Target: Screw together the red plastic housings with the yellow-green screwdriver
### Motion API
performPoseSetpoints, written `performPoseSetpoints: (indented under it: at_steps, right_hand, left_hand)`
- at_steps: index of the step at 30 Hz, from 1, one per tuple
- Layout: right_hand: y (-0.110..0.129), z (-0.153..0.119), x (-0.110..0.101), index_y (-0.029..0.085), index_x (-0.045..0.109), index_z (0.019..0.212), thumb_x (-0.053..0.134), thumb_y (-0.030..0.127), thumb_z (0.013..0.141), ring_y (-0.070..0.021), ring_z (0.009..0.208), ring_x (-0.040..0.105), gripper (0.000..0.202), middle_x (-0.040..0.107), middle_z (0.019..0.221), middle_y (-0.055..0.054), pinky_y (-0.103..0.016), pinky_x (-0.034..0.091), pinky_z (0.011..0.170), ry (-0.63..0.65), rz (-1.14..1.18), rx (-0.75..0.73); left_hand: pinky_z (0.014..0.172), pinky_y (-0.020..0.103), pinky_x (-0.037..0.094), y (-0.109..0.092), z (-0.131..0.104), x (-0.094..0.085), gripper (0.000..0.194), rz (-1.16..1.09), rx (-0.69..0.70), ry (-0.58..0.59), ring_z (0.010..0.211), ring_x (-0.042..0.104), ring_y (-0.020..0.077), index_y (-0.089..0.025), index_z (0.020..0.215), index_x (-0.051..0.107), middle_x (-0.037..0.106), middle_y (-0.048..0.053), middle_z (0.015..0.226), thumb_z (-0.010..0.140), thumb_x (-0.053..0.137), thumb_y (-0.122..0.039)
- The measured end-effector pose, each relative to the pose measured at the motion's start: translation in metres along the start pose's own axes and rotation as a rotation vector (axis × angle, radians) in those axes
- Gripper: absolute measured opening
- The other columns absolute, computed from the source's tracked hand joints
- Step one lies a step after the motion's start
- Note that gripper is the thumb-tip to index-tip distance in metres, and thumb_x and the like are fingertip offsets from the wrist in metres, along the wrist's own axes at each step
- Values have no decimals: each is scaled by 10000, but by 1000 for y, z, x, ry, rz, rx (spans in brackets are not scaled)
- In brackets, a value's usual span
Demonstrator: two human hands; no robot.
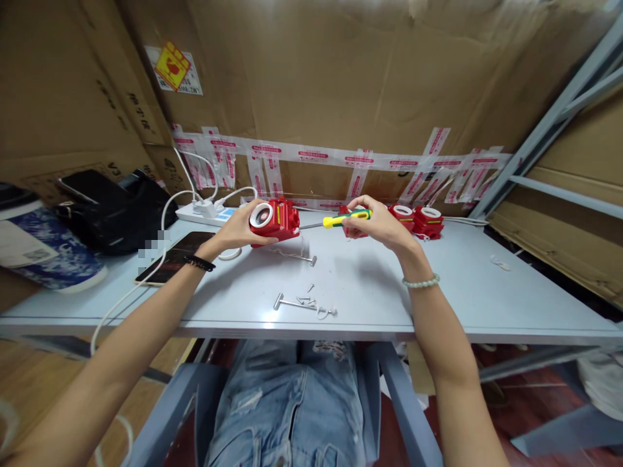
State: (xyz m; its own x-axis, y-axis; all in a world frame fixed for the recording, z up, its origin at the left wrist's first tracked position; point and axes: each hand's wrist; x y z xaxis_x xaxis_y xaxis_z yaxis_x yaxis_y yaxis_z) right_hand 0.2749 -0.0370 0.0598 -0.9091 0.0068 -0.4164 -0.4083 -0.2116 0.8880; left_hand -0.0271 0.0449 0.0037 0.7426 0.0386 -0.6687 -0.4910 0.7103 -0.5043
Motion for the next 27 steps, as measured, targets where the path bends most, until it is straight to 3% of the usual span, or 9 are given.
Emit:
performPoseSetpoints:
  at_steps: [2,7,13,18,21,24,27]
  right_hand:
    - [0,0,-1,210,506,906,778,272,676,-109,584,598,361,658,642,6,-219,451,533,16,-29,-2]
    - [-3,4,4,196,508,814,734,479,714,-67,483,483,376,595,596,13,-216,360,457,-50,-45,-11]
    - [-9,8,-1,194,525,835,831,399,584,-67,558,544,446,600,735,20,-205,390,475,-40,80,-45]
    - [-10,8,-2,188,548,802,858,407,526,-94,583,585,469,621,707,13,-222,448,507,-18,105,-29]
    - [-9,7,4,184,573,832,775,559,620,-80,485,529,476,651,656,-22,-218,412,441,-17,-7,21]
    - [-7,7,7,156,598,721,463,758,764,-77,361,436,619,636,558,-83,-240,326,346,50,-134,138]
    - [-8,6,4,143,605,591,415,763,787,-67,318,367,678,575,470,-73,-257,273,323,82,-211,176]
  left_hand:
    - [807,314,505,0,0,-1,651,6,3,-14,904,627,214,-188,1116,527,642,22,1019,559,783,-406]
    - [812,315,506,-4,-1,-3,669,-2,2,-24,905,629,215,-178,1138,522,648,31,1023,562,781,-401]
    - [793,292,501,-12,-2,-2,637,-9,69,-21,892,629,200,-173,1114,528,653,22,999,574,790,-387]
    - [803,292,496,-9,-2,-2,644,24,118,-56,911,630,198,-182,1136,514,651,31,1052,587,786,-378]
    - [834,306,492,-5,-2,-4,650,50,151,-75,945,630,208,-182,1153,504,647,46,1103,588,778,-350]
    - [874,340,479,-2,-1,-6,632,128,189,-91,993,621,232,-186,1148,513,637,65,1153,590,767,-337]
    - [897,365,463,-1,1,-7,623,202,221,-108,1024,608,252,-192,1151,519,635,75,1165,601,760,-354]
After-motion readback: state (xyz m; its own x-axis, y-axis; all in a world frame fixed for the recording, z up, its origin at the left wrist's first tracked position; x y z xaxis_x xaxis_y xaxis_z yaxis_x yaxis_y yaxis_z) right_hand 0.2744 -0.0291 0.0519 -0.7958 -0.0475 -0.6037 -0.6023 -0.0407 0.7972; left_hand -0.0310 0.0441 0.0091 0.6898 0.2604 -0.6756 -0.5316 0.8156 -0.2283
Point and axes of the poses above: each hand's wrist, its own z-axis towards the middle knuckle, its own x-axis out of the palm, y = z × x
